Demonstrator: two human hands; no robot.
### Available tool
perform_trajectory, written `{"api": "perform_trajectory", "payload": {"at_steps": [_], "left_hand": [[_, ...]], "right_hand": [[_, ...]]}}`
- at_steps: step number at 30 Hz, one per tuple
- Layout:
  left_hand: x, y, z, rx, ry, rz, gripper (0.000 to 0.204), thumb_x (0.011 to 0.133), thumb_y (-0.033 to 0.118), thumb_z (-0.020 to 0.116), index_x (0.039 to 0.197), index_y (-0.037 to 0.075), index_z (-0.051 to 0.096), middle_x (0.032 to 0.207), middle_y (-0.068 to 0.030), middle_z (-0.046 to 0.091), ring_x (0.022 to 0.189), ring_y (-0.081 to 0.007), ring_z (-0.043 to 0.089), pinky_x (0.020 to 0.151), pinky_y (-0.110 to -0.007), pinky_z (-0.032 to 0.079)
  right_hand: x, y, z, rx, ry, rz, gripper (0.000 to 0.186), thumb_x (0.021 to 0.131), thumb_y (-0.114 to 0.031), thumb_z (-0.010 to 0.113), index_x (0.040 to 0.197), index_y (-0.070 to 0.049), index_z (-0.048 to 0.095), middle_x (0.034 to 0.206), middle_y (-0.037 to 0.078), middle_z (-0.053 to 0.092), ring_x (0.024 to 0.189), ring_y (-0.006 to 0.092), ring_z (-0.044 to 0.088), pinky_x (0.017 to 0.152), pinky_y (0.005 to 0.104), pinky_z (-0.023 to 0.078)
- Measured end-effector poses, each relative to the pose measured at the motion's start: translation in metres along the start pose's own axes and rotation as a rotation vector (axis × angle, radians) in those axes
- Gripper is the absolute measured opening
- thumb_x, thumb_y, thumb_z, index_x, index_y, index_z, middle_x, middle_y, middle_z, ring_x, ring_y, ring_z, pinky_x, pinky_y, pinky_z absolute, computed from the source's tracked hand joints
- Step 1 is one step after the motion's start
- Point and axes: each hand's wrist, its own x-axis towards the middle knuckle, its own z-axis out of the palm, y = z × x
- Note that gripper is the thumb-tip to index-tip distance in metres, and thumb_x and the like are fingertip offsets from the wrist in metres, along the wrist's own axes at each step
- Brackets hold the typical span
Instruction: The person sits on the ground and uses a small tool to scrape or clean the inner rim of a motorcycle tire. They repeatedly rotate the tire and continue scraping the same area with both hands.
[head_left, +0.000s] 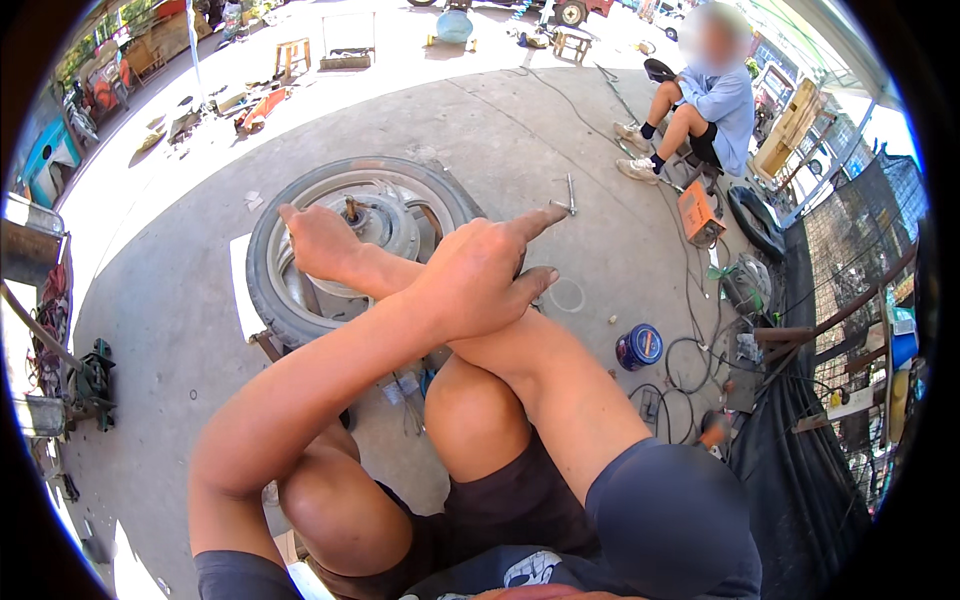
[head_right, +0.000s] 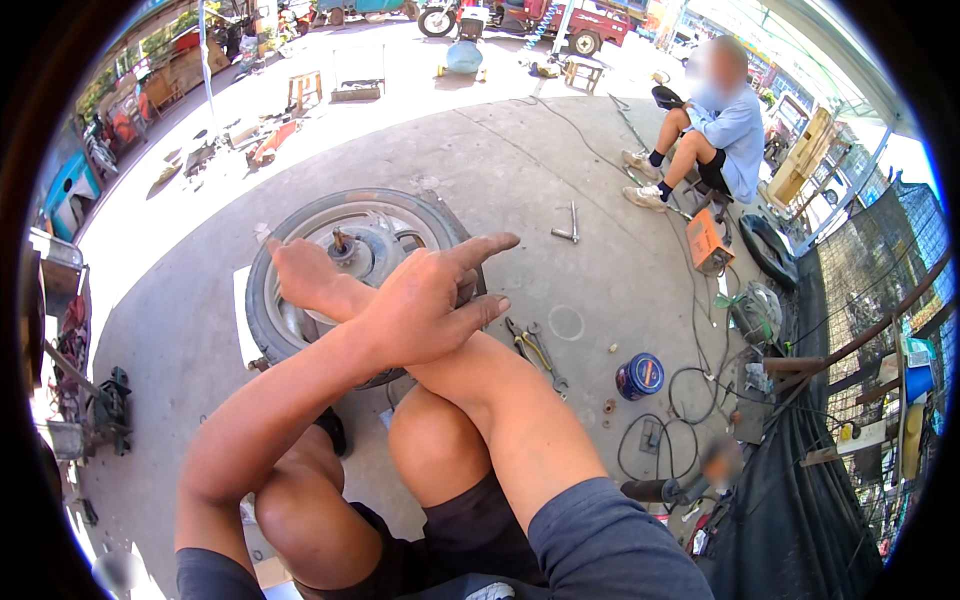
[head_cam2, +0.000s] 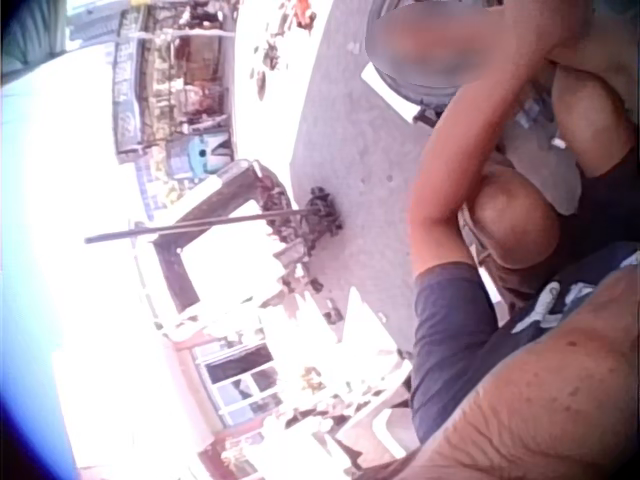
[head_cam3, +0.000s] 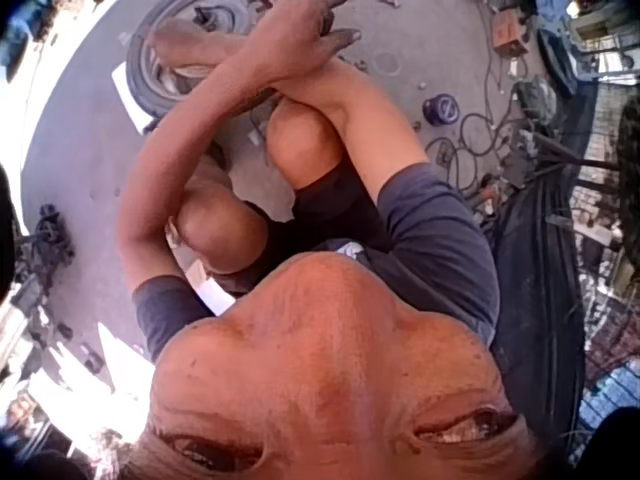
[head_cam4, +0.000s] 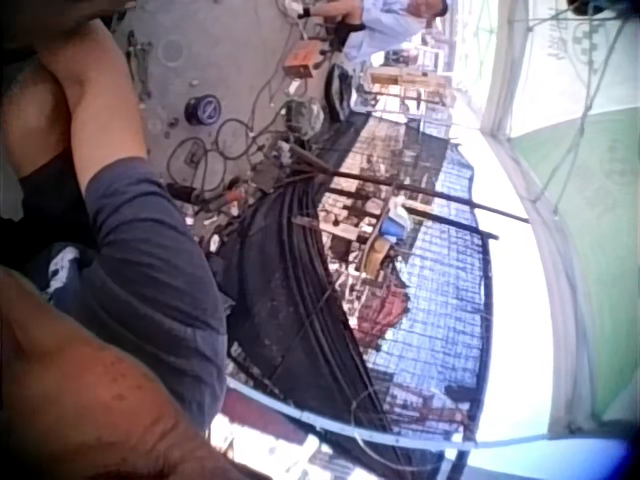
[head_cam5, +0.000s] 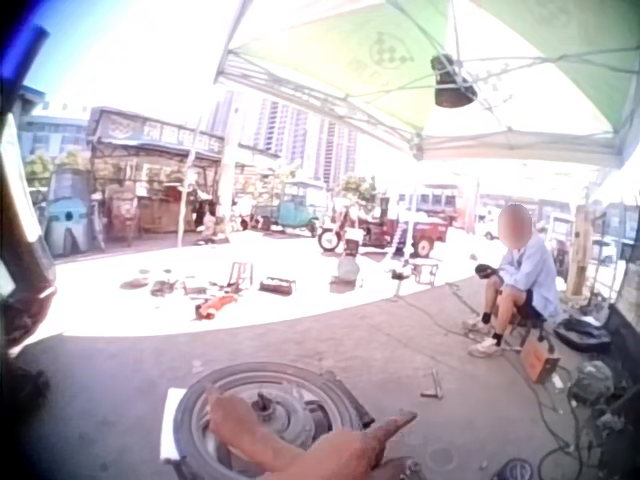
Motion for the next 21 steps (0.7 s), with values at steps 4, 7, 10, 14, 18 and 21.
{"api": "perform_trajectory", "payload": {"at_steps": [4, 7, 10, 14, 18, 21], "left_hand": [[0.048, 0.010, 0.000, 0.086, -0.013, 0.085, 0.075, 0.085, 0.018, 0.072, 0.151, 0.004, 0.039, 0.062, -0.0173, 0.061, 0.062, -0.0336, 0.063, 0.067, -0.045, 0.049], [0.093, 0.029, -0.008, 0.069, 0.024, 0.112, 0.076, 0.084, 0.022, 0.073, 0.151, 0.003, 0.040, 0.078, -0.0222, 0.068, 0.079, -0.0350, 0.070, 0.079, -0.044, 0.053], [0.120, 0.041, -0.019, 0.125, 0.181, 0.148, 0.076, 0.084, 0.027, 0.074, 0.149, 0.002, 0.043, 0.108, -0.0279, 0.069, 0.101, -0.0370, 0.069, 0.092, -0.043, 0.052], [0.137, 0.046, -0.027, 0.086, 0.153, 0.107, 0.077, 0.082, 0.032, 0.075, 0.147, 0.001, 0.045, 0.139, -0.0273, 0.055, 0.127, -0.0393, 0.057, 0.107, -0.042, 0.045], [0.136, 0.038, -0.026, 0.099, 0.170, 0.098, 0.077, 0.083, 0.032, 0.075, 0.147, 0.002, 0.045, 0.137, -0.0267, 0.057, 0.121, -0.0383, 0.061, 0.104, -0.042, 0.047], [0.132, 0.035, -0.027, 0.054, 0.104, 0.060, 0.077, 0.083, 0.032, 0.074, 0.148, 0.003, 0.045, 0.135, -0.0267, 0.058, 0.115, -0.0367, 0.064, 0.102, -0.042, 0.048]], "right_hand": [[-0.002, -0.006, -0.004, -0.023, -0.003, 0.018, 0.043, 0.076, 0.001, 0.061, 0.117, 0.013, 0.056, 0.076, 0.027, 0.067, 0.079, 0.0439, 0.067, 0.071, 0.0502, 0.054], [-0.007, 0.005, 0.006, -0.018, 0.074, 0.010, 0.043, 0.074, 0.005, 0.061, 0.116, 0.014, 0.056, 0.077, 0.027, 0.066, 0.079, 0.0439, 0.066, 0.070, 0.0501, 0.053], [-0.007, -0.002, 0.002, 0.078, -0.158, 0.137, 0.042, 0.092, -0.020, 0.057, 0.126, 0.005, 0.056, 0.104, 0.019, 0.067, 0.097, 0.0332, 0.064, 0.084, 0.0423, 0.050], [-0.019, -0.019, -0.030, 0.258, -0.302, 0.261, 0.049, 0.104, -0.046, 0.047, 0.130, -0.005, 0.056, 0.123, 0.005, 0.064, 0.111, 0.0212, 0.058, 0.096, 0.0376, 0.045], [-0.021, -0.024, -0.034, 0.274, -0.257, 0.241, 0.055, 0.095, -0.042, 0.055, 0.129, 0.000, 0.054, 0.115, 0.012, 0.063, 0.107, 0.0255, 0.059, 0.091, 0.0421, 0.046], [-0.023, -0.018, -0.028, 0.108, -0.171, 0.139, 0.065, 0.084, -0.029, 0.067, 0.134, 0.008, 0.049, 0.104, 0.023, 0.064, 0.099, 0.0347, 0.062, 0.084, 0.0454, 0.049]]}}
